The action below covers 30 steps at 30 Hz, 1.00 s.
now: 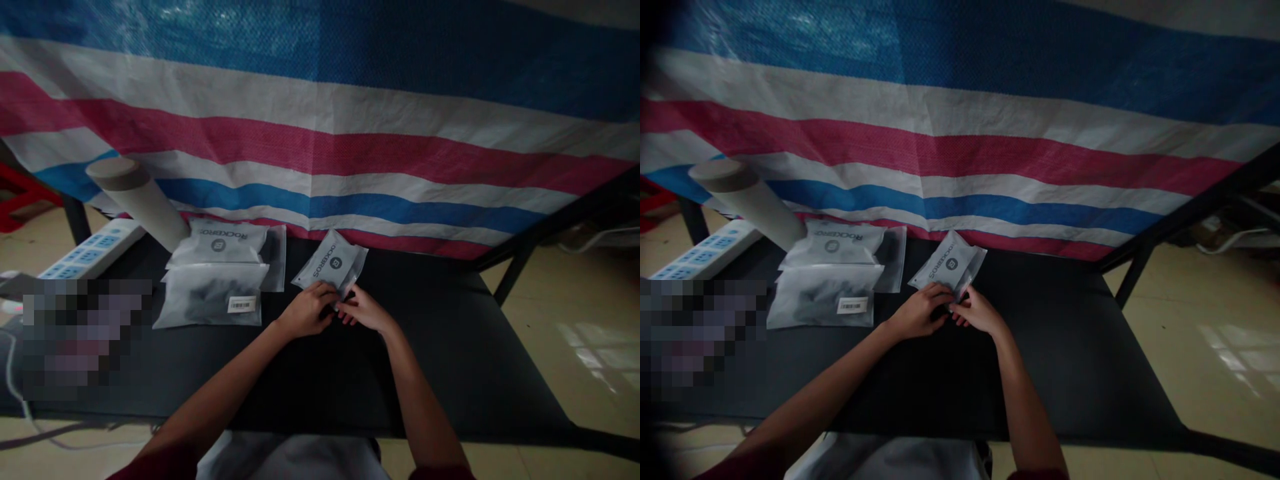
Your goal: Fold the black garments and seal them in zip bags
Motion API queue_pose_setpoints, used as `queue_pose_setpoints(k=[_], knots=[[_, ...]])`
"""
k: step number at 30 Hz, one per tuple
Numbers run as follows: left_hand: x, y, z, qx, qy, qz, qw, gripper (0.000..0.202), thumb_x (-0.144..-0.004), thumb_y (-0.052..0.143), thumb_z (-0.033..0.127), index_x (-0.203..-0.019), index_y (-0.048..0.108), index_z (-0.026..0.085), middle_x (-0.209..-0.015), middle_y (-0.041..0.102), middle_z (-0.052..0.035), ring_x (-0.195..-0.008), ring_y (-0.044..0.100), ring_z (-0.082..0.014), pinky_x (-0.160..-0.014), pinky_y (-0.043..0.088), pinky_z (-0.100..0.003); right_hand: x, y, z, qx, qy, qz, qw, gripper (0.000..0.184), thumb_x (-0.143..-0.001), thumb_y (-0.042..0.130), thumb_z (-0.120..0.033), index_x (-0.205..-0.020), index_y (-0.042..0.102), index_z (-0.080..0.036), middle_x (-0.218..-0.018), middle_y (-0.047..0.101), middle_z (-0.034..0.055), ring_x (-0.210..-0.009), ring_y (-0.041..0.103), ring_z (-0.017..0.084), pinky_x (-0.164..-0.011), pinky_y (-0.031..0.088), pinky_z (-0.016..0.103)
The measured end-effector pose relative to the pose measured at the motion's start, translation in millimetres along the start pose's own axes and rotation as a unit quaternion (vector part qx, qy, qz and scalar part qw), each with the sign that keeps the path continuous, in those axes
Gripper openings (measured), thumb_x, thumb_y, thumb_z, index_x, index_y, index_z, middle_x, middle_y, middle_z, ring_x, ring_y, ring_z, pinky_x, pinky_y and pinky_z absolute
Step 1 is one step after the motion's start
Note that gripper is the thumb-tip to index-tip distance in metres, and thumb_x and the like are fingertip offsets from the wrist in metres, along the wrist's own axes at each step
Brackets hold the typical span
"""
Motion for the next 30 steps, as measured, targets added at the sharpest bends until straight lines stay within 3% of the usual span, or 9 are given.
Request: queue_pose_setpoints(k=[2, 5, 11, 14, 17, 21, 26, 30], knots=[[0, 0.2, -1, -0.004, -0.001, 0.000, 1.000, 0.026, -0.084, 0.059, 0.018, -0.110, 0.063, 0.017, -0.115, 0.060, -0.0098, -0.106, 0.055, -0.0224, -0.093, 0.048, -0.035, -2, -2, 1, 0.015, -0.008, 0.003, 1.000, 0.038, -0.078, 0.069, -0.041, -0.103, 0.050, -0.019, -0.066, 0.064, -0.0020, -0.052, 0.062, 0.013, -0.043, 0.044, 0.020], [0, 2.1, -4, -0.014, -0.002, -0.004, 1.000, 0.026, -0.089, 0.054, 0.020, -0.114, 0.062, 0.017, -0.115, 0.061, -0.0096, -0.105, 0.056, -0.0218, -0.092, 0.049, -0.034, -5, -4, -2, 0.032, -0.033, 0.019, 0.999, 0.028, -0.081, 0.063, -0.042, -0.090, 0.056, -0.017, -0.064, 0.063, -0.0006, -0.052, 0.060, 0.012, -0.044, 0.043, 0.020], [3, 1.9, -8, -0.031, -0.007, 0.033, 0.999, 0.024, -0.092, 0.054, 0.024, -0.114, 0.064, 0.018, -0.109, 0.066, -0.0083, -0.100, 0.059, -0.0211, -0.087, 0.050, -0.034, -6, -2, -10, -0.016, -0.072, 0.040, 0.996, 0.032, -0.079, 0.065, -0.048, -0.085, 0.059, -0.017, -0.061, 0.060, -0.0020, -0.053, 0.057, 0.012, -0.046, 0.043, 0.021], [4, 1.4, -11, -0.023, -0.013, 0.057, 0.998, 0.023, -0.096, 0.047, 0.024, -0.102, 0.069, 0.019, -0.100, 0.069, -0.0066, -0.095, 0.062, -0.0187, -0.083, 0.050, -0.031, -3, -5, -9, 0.011, -0.044, 0.059, 0.997, 0.038, -0.076, 0.068, -0.053, -0.076, 0.059, -0.017, -0.054, 0.058, -0.0021, -0.048, 0.056, 0.012, -0.044, 0.041, 0.021], [4, 0.6, -11, -0.023, -0.024, 0.070, 0.997, 0.024, -0.097, 0.047, 0.024, -0.098, 0.069, 0.018, -0.096, 0.069, -0.0064, -0.093, 0.063, -0.0182, -0.082, 0.050, -0.029, 0, -3, -4, 0.057, 0.010, 0.034, 0.998, 0.050, -0.080, 0.059, -0.063, -0.063, 0.058, -0.016, -0.048, 0.057, 0.0014, -0.044, 0.055, 0.012, -0.041, 0.037, 0.020], [4, -0.1, -8, -0.054, -0.041, 0.068, 0.995, 0.023, -0.095, 0.047, 0.022, -0.090, 0.068, 0.016, -0.088, 0.068, -0.0075, -0.087, 0.063, -0.0186, -0.076, 0.050, -0.029, 2, 9, -5, 0.021, 0.030, -0.001, 0.999, 0.054, -0.080, 0.054, -0.068, -0.071, 0.062, -0.015, -0.053, 0.061, 0.0025, -0.047, 0.058, 0.012, -0.042, 0.036, 0.019], [5, -2.1, -5, -0.094, -0.047, 0.064, 0.992, 0.023, -0.094, 0.045, 0.019, -0.087, 0.067, 0.016, -0.083, 0.065, -0.0073, -0.080, 0.060, -0.0180, -0.067, 0.047, -0.028, 2, 16, -14, 0.008, -0.026, 0.029, 0.999, 0.049, -0.077, 0.058, -0.065, -0.066, 0.056, -0.017, -0.053, 0.055, -0.0008, -0.046, 0.052, 0.011, -0.039, 0.030, 0.019], [5, -1.9, 6, -0.109, -0.004, 0.059, 0.992, 0.023, -0.093, 0.045, 0.017, -0.085, 0.067, 0.017, -0.081, 0.064, -0.0063, -0.078, 0.058, -0.0182, -0.068, 0.046, -0.030, -3, 3, -10, 0.016, -0.029, 0.088, 0.996, 0.050, -0.079, 0.053, -0.066, -0.063, 0.053, -0.019, -0.054, 0.052, 0.0000, -0.046, 0.048, 0.012, -0.038, 0.026, 0.021]])
Point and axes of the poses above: each hand's wrist, its own x-axis away from the middle knuckle, its own y-axis out of the palm, z = x × y, the point moved 6 cm from there along -x, towards the middle knuckle
